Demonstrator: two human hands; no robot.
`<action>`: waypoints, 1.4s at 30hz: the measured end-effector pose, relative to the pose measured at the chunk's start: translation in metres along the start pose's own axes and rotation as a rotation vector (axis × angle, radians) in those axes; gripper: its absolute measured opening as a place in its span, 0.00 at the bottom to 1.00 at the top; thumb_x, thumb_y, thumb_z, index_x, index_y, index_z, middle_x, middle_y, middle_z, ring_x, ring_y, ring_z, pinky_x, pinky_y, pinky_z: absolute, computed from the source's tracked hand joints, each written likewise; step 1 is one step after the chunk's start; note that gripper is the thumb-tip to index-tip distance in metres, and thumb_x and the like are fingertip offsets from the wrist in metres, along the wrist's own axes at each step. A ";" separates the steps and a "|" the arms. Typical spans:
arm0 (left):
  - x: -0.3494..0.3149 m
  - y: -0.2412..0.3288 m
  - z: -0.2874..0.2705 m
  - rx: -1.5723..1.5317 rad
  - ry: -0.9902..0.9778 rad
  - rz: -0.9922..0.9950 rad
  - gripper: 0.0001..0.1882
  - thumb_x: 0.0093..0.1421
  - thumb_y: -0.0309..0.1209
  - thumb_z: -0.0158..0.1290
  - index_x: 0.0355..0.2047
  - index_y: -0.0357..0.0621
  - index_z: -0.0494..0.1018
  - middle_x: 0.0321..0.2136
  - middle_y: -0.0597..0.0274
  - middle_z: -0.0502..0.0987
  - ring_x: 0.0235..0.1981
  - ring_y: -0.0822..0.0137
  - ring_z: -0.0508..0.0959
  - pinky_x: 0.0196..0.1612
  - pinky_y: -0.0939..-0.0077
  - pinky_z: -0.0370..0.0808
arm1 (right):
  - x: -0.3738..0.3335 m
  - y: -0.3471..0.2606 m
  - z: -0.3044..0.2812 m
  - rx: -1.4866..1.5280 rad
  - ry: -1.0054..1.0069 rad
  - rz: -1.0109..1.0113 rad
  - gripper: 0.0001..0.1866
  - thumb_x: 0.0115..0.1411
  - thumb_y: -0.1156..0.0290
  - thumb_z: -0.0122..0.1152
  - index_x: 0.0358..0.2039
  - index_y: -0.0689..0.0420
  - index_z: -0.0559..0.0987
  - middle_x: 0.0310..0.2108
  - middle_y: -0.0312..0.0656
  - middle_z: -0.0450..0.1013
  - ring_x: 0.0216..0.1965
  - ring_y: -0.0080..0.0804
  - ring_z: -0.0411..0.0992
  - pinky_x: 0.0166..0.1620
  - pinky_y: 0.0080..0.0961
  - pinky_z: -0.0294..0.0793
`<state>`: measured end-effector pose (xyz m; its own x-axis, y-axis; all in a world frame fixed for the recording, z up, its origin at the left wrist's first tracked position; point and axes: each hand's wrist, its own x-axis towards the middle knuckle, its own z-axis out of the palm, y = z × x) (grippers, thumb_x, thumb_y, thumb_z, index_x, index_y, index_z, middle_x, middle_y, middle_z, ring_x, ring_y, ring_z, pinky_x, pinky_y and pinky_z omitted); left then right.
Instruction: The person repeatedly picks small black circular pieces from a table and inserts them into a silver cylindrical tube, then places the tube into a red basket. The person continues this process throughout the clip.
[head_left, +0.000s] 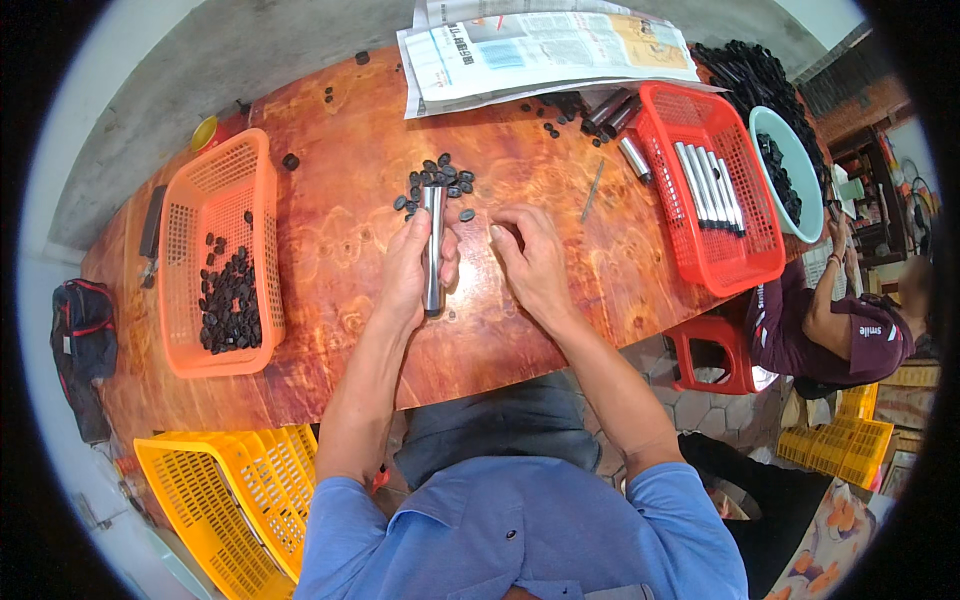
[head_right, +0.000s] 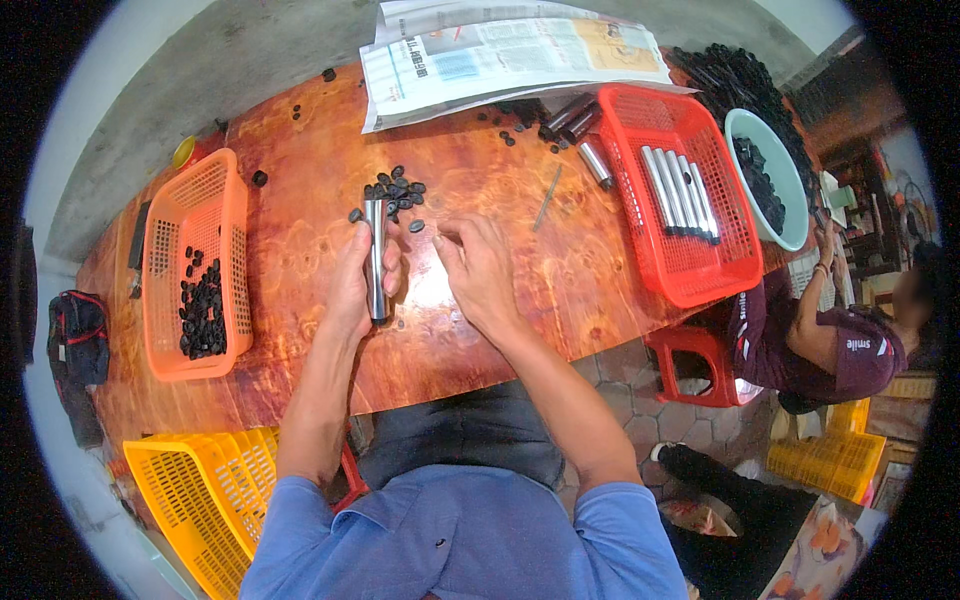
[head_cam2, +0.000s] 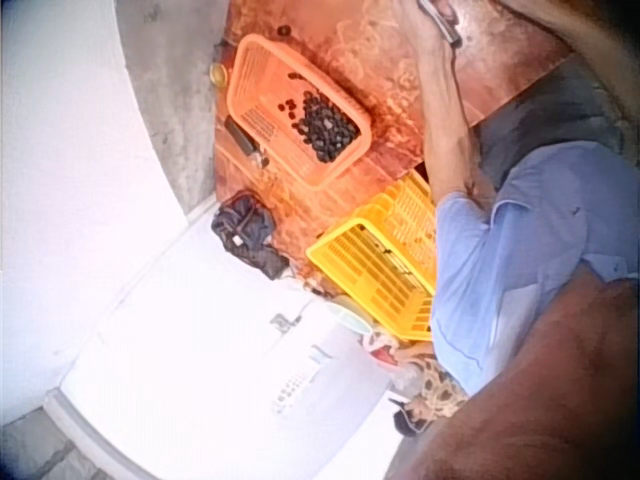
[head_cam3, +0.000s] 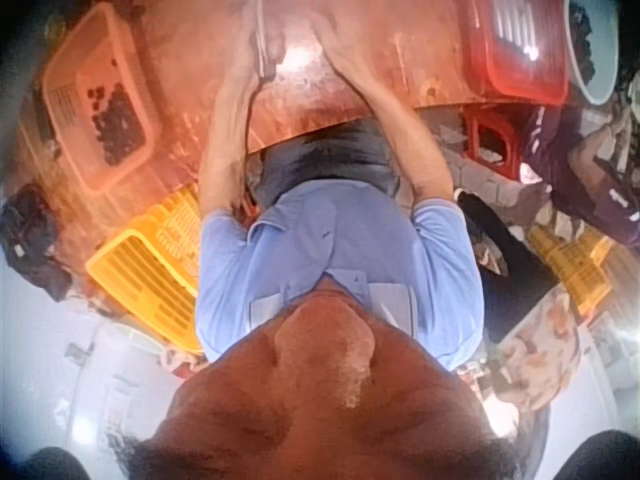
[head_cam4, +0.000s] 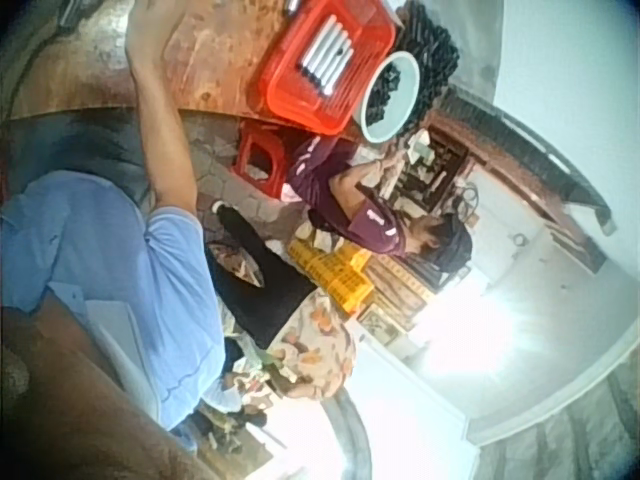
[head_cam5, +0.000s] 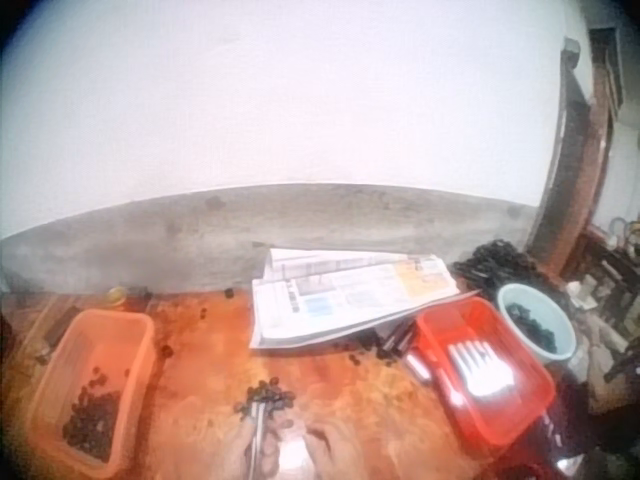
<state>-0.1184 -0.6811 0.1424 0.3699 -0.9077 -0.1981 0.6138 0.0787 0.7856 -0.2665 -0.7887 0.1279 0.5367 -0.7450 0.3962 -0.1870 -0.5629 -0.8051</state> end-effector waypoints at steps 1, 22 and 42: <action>-0.001 0.002 0.003 -0.017 0.014 0.001 0.23 0.76 0.48 0.39 0.49 0.40 0.69 0.24 0.65 0.71 0.19 0.72 0.69 0.22 0.79 0.67 | 0.000 -0.001 0.000 -0.005 0.000 0.000 0.11 0.64 0.68 0.61 0.40 0.63 0.79 0.40 0.48 0.75 0.44 0.46 0.72 0.50 0.39 0.69; 0.001 -0.011 -0.002 -0.117 -0.065 -0.041 0.23 0.75 0.40 0.44 0.62 0.36 0.65 0.39 0.57 0.77 0.33 0.65 0.78 0.40 0.69 0.78 | -0.002 -0.007 -0.002 0.024 -0.029 0.066 0.09 0.63 0.75 0.62 0.42 0.64 0.79 0.40 0.48 0.75 0.43 0.42 0.75 0.48 0.34 0.74; 0.002 -0.016 0.003 0.082 -0.046 0.204 0.29 0.63 0.21 0.60 0.64 0.35 0.66 0.50 0.57 0.78 0.49 0.68 0.79 0.53 0.73 0.78 | 0.010 -0.037 0.003 0.562 -0.104 0.371 0.08 0.67 0.78 0.60 0.45 0.65 0.76 0.36 0.37 0.76 0.34 0.19 0.73 0.39 0.18 0.76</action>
<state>-0.1298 -0.6851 0.1315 0.4473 -0.8944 -0.0053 0.4705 0.2303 0.8518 -0.2519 -0.7740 0.1603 0.6014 -0.7985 0.0273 0.0667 0.0162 -0.9976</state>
